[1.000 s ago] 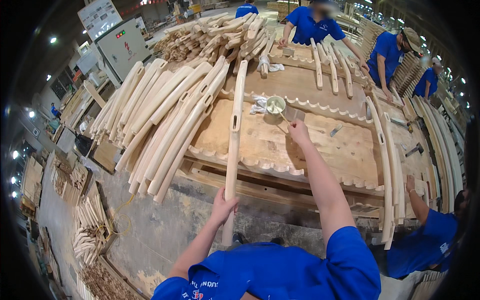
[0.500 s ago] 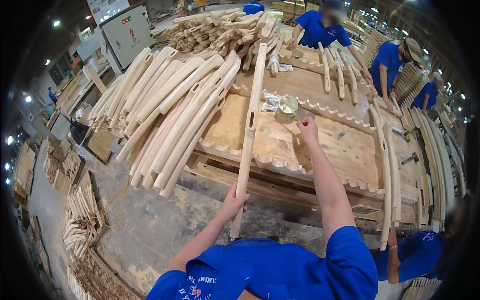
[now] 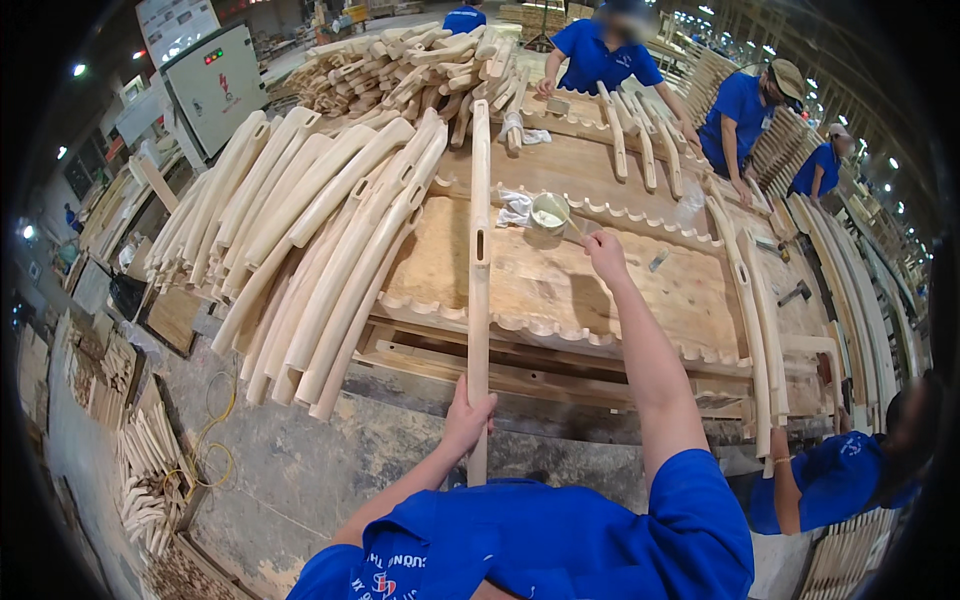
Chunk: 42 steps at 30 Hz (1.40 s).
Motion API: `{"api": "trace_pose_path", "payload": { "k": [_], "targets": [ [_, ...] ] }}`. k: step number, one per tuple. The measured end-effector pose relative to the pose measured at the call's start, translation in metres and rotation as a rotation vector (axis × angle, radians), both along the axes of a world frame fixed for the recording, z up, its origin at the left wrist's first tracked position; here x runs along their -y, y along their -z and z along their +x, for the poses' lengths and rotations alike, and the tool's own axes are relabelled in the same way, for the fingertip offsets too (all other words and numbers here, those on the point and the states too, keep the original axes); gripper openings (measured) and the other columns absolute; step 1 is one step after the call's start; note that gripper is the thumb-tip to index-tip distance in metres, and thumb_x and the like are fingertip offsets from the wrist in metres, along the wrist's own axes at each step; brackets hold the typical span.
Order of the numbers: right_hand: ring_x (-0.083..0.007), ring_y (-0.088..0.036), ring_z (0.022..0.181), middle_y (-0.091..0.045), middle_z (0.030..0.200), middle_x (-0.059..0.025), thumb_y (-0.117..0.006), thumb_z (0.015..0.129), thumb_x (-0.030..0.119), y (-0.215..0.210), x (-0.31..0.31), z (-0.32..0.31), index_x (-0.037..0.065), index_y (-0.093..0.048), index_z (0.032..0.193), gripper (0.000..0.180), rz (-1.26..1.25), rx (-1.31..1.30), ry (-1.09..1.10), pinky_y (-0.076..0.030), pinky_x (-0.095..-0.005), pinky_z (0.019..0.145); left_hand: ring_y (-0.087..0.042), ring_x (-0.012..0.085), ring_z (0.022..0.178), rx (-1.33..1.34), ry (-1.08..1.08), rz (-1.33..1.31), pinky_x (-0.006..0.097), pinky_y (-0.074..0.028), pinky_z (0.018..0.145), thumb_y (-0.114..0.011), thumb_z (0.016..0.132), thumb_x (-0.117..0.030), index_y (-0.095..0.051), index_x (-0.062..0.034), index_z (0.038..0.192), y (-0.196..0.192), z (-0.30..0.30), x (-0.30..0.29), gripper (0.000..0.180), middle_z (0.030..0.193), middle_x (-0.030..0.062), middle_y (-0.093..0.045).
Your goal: The person applies glue to the ends of wooden chair legs using a small brush. They repeatedly dip the brush into a container and coat each leg end before placing the pieces aside.
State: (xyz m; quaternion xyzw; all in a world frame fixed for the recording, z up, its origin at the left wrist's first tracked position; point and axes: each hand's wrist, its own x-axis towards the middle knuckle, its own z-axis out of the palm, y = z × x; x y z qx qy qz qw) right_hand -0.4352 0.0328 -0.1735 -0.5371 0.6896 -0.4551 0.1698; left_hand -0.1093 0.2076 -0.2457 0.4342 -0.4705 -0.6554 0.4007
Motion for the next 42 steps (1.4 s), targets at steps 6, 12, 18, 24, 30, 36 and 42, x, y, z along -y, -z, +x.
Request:
{"api": "trace_pose_path", "payload": {
  "k": [6,12,18,24,30,36,42],
  "targets": [
    [-0.0098,-0.047,0.064,-0.054,0.069,-0.0005,-0.055,0.09,0.021,-0.034,-0.028,0.049,0.0,-0.06,0.086,0.022,-0.016,0.139,-0.398,-0.04,-0.0256,0.06,-0.05,0.011,0.047,0.031,0.025,-0.004,0.025,-0.044,0.043,-0.053,0.087,-0.007,-0.033,-0.0068,0.125,0.004,0.011,0.002,0.044,0.07,0.0033,-0.048],
    [-0.0167,-0.052,0.065,-0.058,0.069,-0.0068,-0.053,0.09,0.028,-0.056,-0.043,0.067,-0.001,-0.061,0.081,0.031,0.018,-0.095,-0.449,-0.042,-0.031,0.062,-0.05,0.0113,0.046,0.008,0.045,-0.007,0.026,-0.044,0.042,-0.053,0.087,-0.007,-0.031,-0.0062,0.128,-0.001,0.011,0.003,0.047,0.068,0.0031,-0.048],
    [-0.0268,-0.059,0.069,-0.062,0.071,-0.0123,-0.054,0.088,0.035,-0.063,-0.04,0.074,0.003,-0.064,0.082,0.034,0.109,-0.275,-0.311,-0.044,-0.037,0.063,-0.049,0.0117,0.046,0.034,0.046,-0.014,0.026,-0.043,0.042,-0.052,0.087,-0.007,-0.029,-0.006,0.133,-0.002,0.01,0.003,0.051,0.069,0.0045,-0.049],
    [-0.0303,-0.062,0.071,-0.065,0.076,-0.01,-0.06,0.085,0.036,-0.066,-0.047,0.092,0.007,-0.064,0.083,0.029,-0.002,-0.42,-0.109,-0.047,-0.0408,0.061,-0.05,0.0111,0.047,0.008,0.043,0.006,0.026,-0.044,0.045,-0.057,0.084,-0.011,-0.03,-0.0052,0.133,0.0,0.013,0.005,0.055,0.071,0.005,-0.054],
    [-0.0238,-0.059,0.075,-0.062,0.076,-0.0036,-0.067,0.08,0.029,-0.053,-0.045,0.103,0.011,-0.061,0.077,0.019,-0.223,-0.509,0.005,-0.039,-0.0405,0.068,-0.05,0.0112,0.047,-0.002,0.049,-0.004,0.026,-0.044,0.044,-0.056,0.085,-0.011,-0.03,-0.0053,0.133,0.003,0.014,0.005,0.055,0.072,0.0049,-0.053],
    [-0.0178,-0.054,0.079,-0.058,0.078,0.0003,-0.067,0.08,0.025,-0.046,-0.044,0.096,0.013,-0.06,0.075,0.015,-0.404,-0.576,0.005,-0.03,-0.0367,0.076,-0.05,0.0111,0.046,0.017,0.067,0.009,0.025,-0.043,0.044,-0.056,0.085,-0.011,-0.03,-0.0057,0.133,0.0,0.014,0.006,0.055,0.072,0.0044,-0.052],
    [-0.0178,-0.054,0.076,-0.058,0.072,0.001,-0.065,0.082,0.028,-0.046,-0.05,0.093,0.013,-0.06,0.074,0.017,-0.339,-0.521,-0.068,-0.029,-0.036,0.075,-0.049,0.0123,0.046,0.02,0.066,0.003,0.026,-0.042,0.042,-0.052,0.088,-0.008,-0.029,-0.0078,0.131,0.0,0.014,0.006,0.048,0.063,0.0037,-0.048]
  ]
}}
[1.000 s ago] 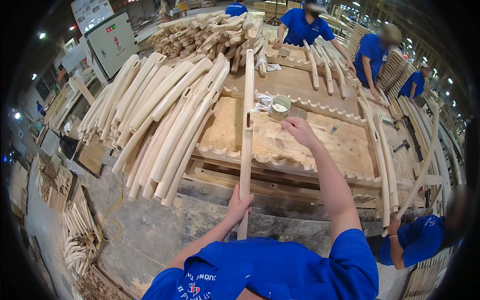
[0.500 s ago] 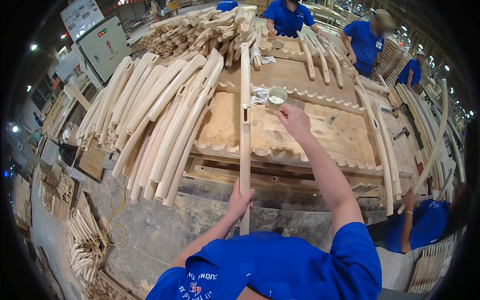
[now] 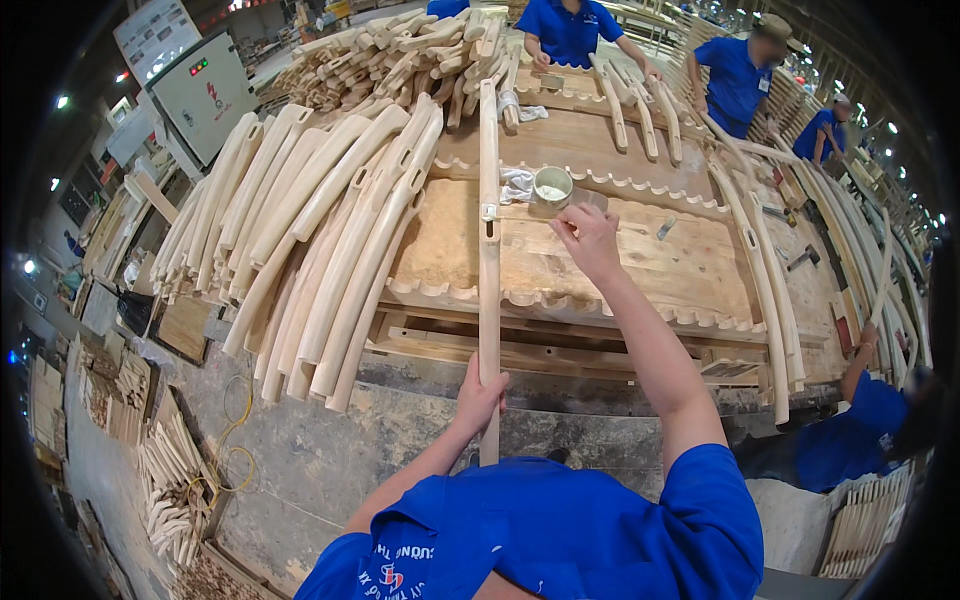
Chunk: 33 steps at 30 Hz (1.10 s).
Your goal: The person applies glue to the ends of wooden chair legs using a small brush. They repeatedly dip the brush into a container and coat each leg end before placing the pieces aside.
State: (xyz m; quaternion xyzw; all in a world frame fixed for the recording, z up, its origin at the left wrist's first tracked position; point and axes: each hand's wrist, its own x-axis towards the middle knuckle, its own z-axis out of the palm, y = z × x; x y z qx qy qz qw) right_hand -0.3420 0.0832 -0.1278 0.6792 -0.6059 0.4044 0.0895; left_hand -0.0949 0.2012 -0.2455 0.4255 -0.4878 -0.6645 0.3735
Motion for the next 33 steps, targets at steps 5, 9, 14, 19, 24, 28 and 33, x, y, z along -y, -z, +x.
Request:
{"api": "trace_pose_path", "payload": {
  "k": [5,9,14,19,24,28,33],
  "targets": [
    [-0.0191,-0.056,0.071,-0.06,0.068,-0.0004,-0.063,0.084,0.033,-0.001,0.005,0.004,0.013,-0.06,0.074,0.023,0.046,0.011,0.07,-0.028,-0.037,0.071,-0.049,0.0127,0.046,-0.005,0.002,-0.015,0.026,-0.042,0.042,-0.053,0.088,-0.008,-0.03,-0.0076,0.131,-0.002,-0.002,-0.001,0.049,0.064,0.0041,-0.048],
    [-0.0194,-0.056,0.071,-0.061,0.069,-0.0015,-0.063,0.084,0.033,-0.003,0.007,0.007,0.012,-0.06,0.073,0.023,0.093,0.005,0.125,-0.028,-0.0373,0.07,-0.049,0.0129,0.045,-0.016,-0.001,-0.009,0.025,-0.042,0.041,-0.053,0.087,-0.008,-0.03,-0.0075,0.131,-0.004,-0.002,-0.001,0.05,0.064,0.0042,-0.048],
    [-0.0183,-0.055,0.074,-0.06,0.071,-0.0003,-0.066,0.082,0.03,-0.005,0.006,0.006,0.012,-0.06,0.074,0.02,0.016,0.013,0.068,-0.027,-0.0371,0.074,-0.049,0.013,0.045,-0.013,-0.014,0.002,0.025,-0.042,0.041,-0.053,0.087,-0.008,-0.03,-0.0078,0.132,-0.001,-0.002,-0.001,0.051,0.064,0.0045,-0.049],
    [-0.0162,-0.054,0.078,-0.057,0.073,0.002,-0.067,0.08,0.028,0.003,-0.001,0.0,0.013,-0.059,0.073,0.019,-0.057,-0.06,-0.002,-0.027,-0.0366,0.078,-0.049,0.0131,0.045,-0.033,-0.003,0.007,0.026,-0.042,0.041,-0.053,0.087,-0.008,-0.03,-0.0082,0.131,-0.001,-0.004,-0.001,0.049,0.066,0.0048,-0.048],
    [-0.0168,-0.054,0.078,-0.056,0.073,0.0021,-0.067,0.08,0.027,0.004,-0.009,-0.004,0.014,-0.059,0.074,0.017,-0.029,-0.027,-0.119,-0.027,-0.0373,0.077,-0.048,0.0131,0.044,-0.005,-0.012,-0.002,0.026,-0.042,0.04,-0.053,0.087,-0.007,-0.03,-0.0081,0.13,0.002,-0.001,0.0,0.049,0.066,0.0048,-0.048],
    [-0.017,-0.054,0.078,-0.056,0.072,0.0019,-0.066,0.08,0.026,-0.002,-0.001,-0.009,0.014,-0.059,0.074,0.016,-0.012,0.049,-0.008,-0.027,-0.0378,0.077,-0.048,0.0133,0.044,-0.017,-0.003,-0.013,0.026,-0.042,0.04,-0.053,0.086,-0.008,-0.03,-0.0079,0.129,0.0,-0.004,0.0,0.049,0.066,0.005,-0.048],
    [-0.0169,-0.054,0.078,-0.057,0.072,0.0018,-0.066,0.081,0.027,0.002,0.0,-0.005,0.013,-0.058,0.074,0.018,-0.071,-0.075,0.007,-0.027,-0.0372,0.076,-0.049,0.0134,0.044,0.01,0.008,-0.008,0.026,-0.042,0.04,-0.052,0.086,-0.008,-0.03,-0.0086,0.13,0.0,-0.003,0.0,0.049,0.065,0.0049,-0.048]
  ]
}}
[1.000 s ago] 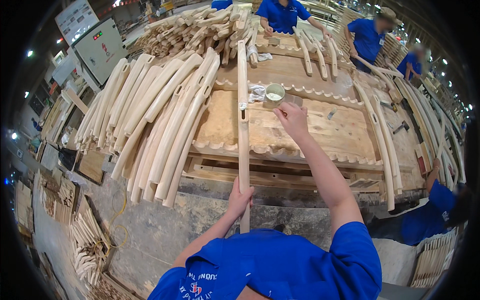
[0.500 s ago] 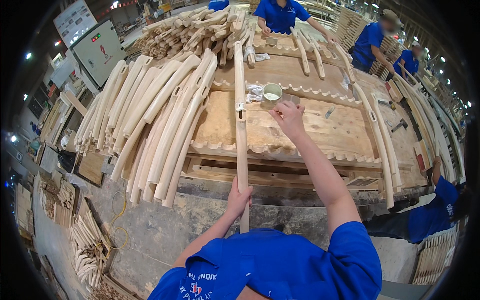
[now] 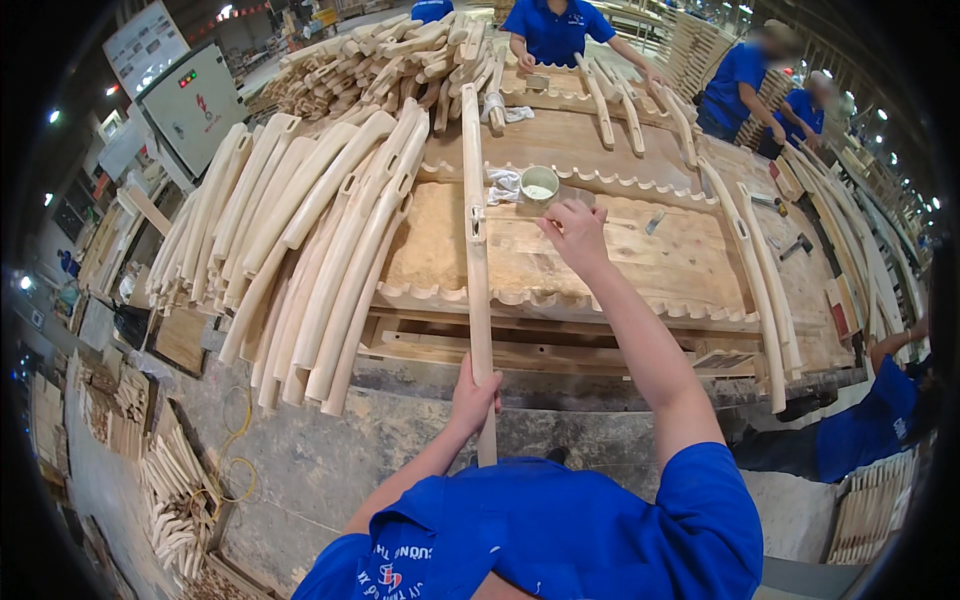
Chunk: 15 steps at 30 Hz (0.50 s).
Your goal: The person applies glue to the ends of wooden chair legs using a small brush. They repeatedly dip the brush into a container and coat each leg end before placing the pieces aside.
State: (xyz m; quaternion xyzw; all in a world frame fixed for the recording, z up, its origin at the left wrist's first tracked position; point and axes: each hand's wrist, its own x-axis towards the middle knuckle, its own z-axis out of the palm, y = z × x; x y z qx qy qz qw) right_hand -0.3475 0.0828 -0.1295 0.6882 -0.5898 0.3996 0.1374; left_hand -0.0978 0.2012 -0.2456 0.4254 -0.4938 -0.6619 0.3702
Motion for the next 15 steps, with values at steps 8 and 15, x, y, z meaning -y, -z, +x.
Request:
{"api": "trace_pose_path", "payload": {
  "k": [8,15],
  "targets": [
    [-0.0182,-0.055,0.074,-0.059,0.073,0.0007,-0.065,0.082,0.028,-0.001,-0.007,0.003,0.012,-0.058,0.075,0.019,0.14,0.182,0.013,-0.027,-0.0379,0.074,-0.049,0.0134,0.045,-0.018,-0.012,0.007,0.026,-0.043,0.04,-0.052,0.087,-0.008,-0.03,-0.0083,0.129,0.001,0.001,0.0,0.048,0.065,0.0046,-0.048],
    [-0.0187,-0.055,0.076,-0.059,0.074,-0.0002,-0.066,0.081,0.026,0.0,0.005,0.008,0.013,-0.059,0.076,0.015,0.059,0.131,0.103,-0.028,-0.0395,0.077,-0.051,0.012,0.047,-0.015,-0.011,0.017,0.026,-0.043,0.043,-0.057,0.084,-0.012,-0.031,-0.007,0.132,0.001,0.004,0.0,0.055,0.073,0.0053,-0.054]
  ]
}}
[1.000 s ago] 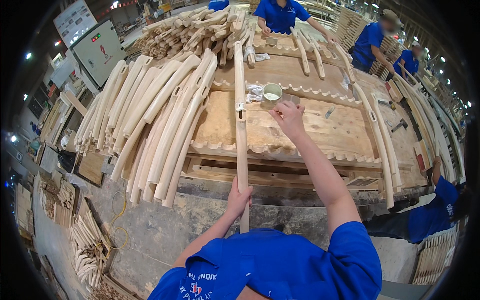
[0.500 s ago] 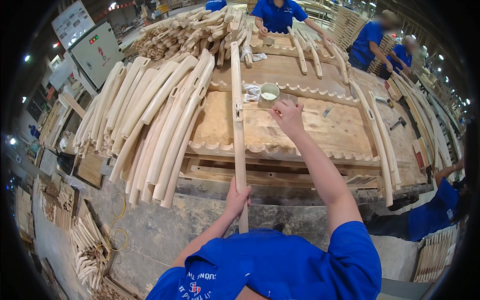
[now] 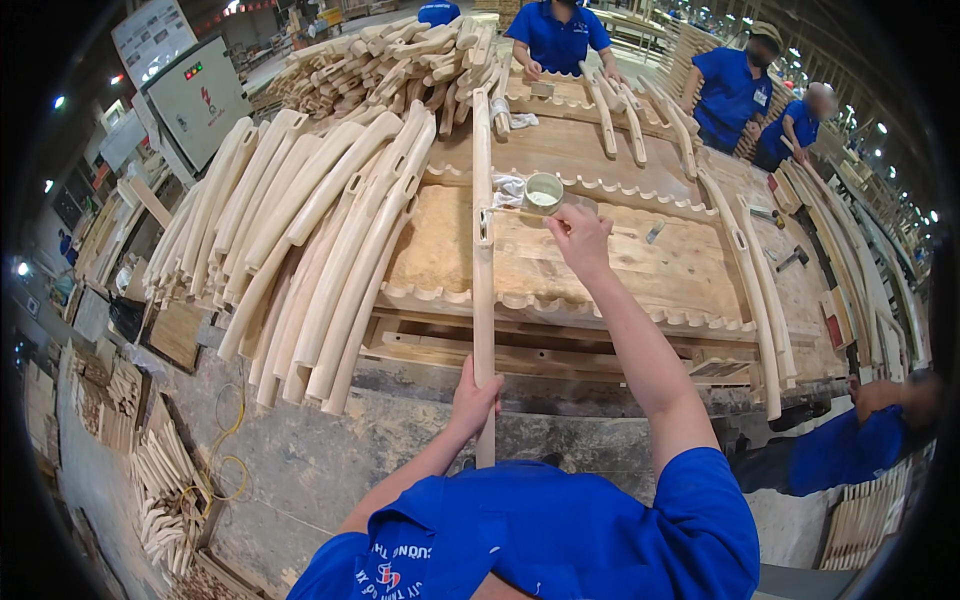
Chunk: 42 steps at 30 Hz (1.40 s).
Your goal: The person applies glue to the ends of wooden chair legs using a small brush. They repeatedly dip the brush into a container and coat each leg end before placing the pieces aside.
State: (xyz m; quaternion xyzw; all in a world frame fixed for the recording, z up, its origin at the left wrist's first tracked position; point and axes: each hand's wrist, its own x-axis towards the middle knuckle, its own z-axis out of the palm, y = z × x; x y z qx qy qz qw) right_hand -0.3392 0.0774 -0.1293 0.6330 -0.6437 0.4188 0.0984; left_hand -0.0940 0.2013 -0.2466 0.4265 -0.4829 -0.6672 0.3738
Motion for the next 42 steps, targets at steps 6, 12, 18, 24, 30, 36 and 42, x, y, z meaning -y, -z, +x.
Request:
{"api": "trace_pose_path", "payload": {
  "k": [6,12,18,24,30,36,42],
  "targets": [
    [-0.02,-0.054,0.083,-0.059,0.079,-0.0011,-0.069,0.078,0.025,0.003,-0.003,0.002,0.013,-0.06,0.077,0.015,-0.041,-0.02,0.037,-0.029,-0.0393,0.078,-0.049,0.0136,0.046,0.01,0.009,-0.026,0.027,-0.043,0.042,-0.053,0.086,-0.008,-0.031,-0.0082,0.129,-0.003,0.0,0.001,0.049,0.07,0.0054,-0.049],
    [-0.0201,-0.053,0.087,-0.058,0.081,-0.0015,-0.07,0.076,0.025,0.005,0.0,0.012,0.013,-0.06,0.077,0.015,-0.086,0.015,0.047,-0.028,-0.0389,0.08,-0.049,0.0133,0.045,-0.006,0.005,-0.013,0.027,-0.043,0.041,-0.053,0.086,-0.009,-0.033,-0.0088,0.125,0.0,-0.002,0.001,0.044,0.067,0.005,-0.048],
    [-0.0197,-0.051,0.085,-0.056,0.081,-0.0004,-0.07,0.075,0.024,0.009,-0.005,0.014,0.013,-0.058,0.075,0.016,-0.155,-0.086,-0.002,-0.028,-0.0385,0.08,-0.049,0.0131,0.045,-0.007,0.018,-0.012,0.026,-0.042,0.041,-0.053,0.087,-0.009,-0.033,-0.0095,0.124,-0.002,-0.002,0.001,0.043,0.068,0.0051,-0.049],
    [-0.0193,-0.051,0.084,-0.054,0.079,-0.0005,-0.07,0.076,0.025,0.021,-0.022,0.007,0.014,-0.058,0.074,0.016,-0.175,-0.12,-0.109,-0.028,-0.0379,0.08,-0.048,0.0132,0.046,-0.029,0.007,-0.003,0.026,-0.043,0.041,-0.053,0.087,-0.009,-0.03,-0.0096,0.128,-0.004,-0.001,0.0,0.047,0.068,0.0049,-0.049],
    [-0.0181,-0.053,0.084,-0.056,0.08,0.0001,-0.069,0.077,0.025,0.011,-0.012,0.004,0.014,-0.059,0.075,0.015,-0.152,-0.1,0.02,-0.027,-0.0381,0.078,-0.048,0.0134,0.046,-0.036,0.037,-0.003,0.026,-0.043,0.041,-0.053,0.086,-0.008,-0.03,-0.0092,0.129,-0.001,-0.004,0.001,0.048,0.07,0.0051,-0.049],
    [-0.0186,-0.053,0.084,-0.056,0.08,0.0005,-0.068,0.079,0.026,0.02,-0.029,-0.003,0.014,-0.059,0.077,0.014,-0.095,-0.137,-0.105,-0.028,-0.039,0.077,-0.049,0.0126,0.046,0.007,-0.007,-0.042,0.026,-0.043,0.042,-0.053,0.087,-0.009,-0.029,-0.0076,0.131,0.006,0.001,0.001,0.051,0.069,0.0049,-0.049],
    [-0.0177,-0.053,0.082,-0.056,0.079,-0.0003,-0.068,0.078,0.026,0.015,-0.012,-0.005,0.014,-0.058,0.077,0.015,-0.092,-0.093,0.011,-0.028,-0.0387,0.076,-0.05,0.0117,0.047,-0.007,0.022,-0.014,0.026,-0.043,0.043,-0.056,0.085,-0.011,-0.03,-0.0068,0.131,-0.004,-0.004,-0.001,0.053,0.068,0.0041,-0.05]
  ]
}}
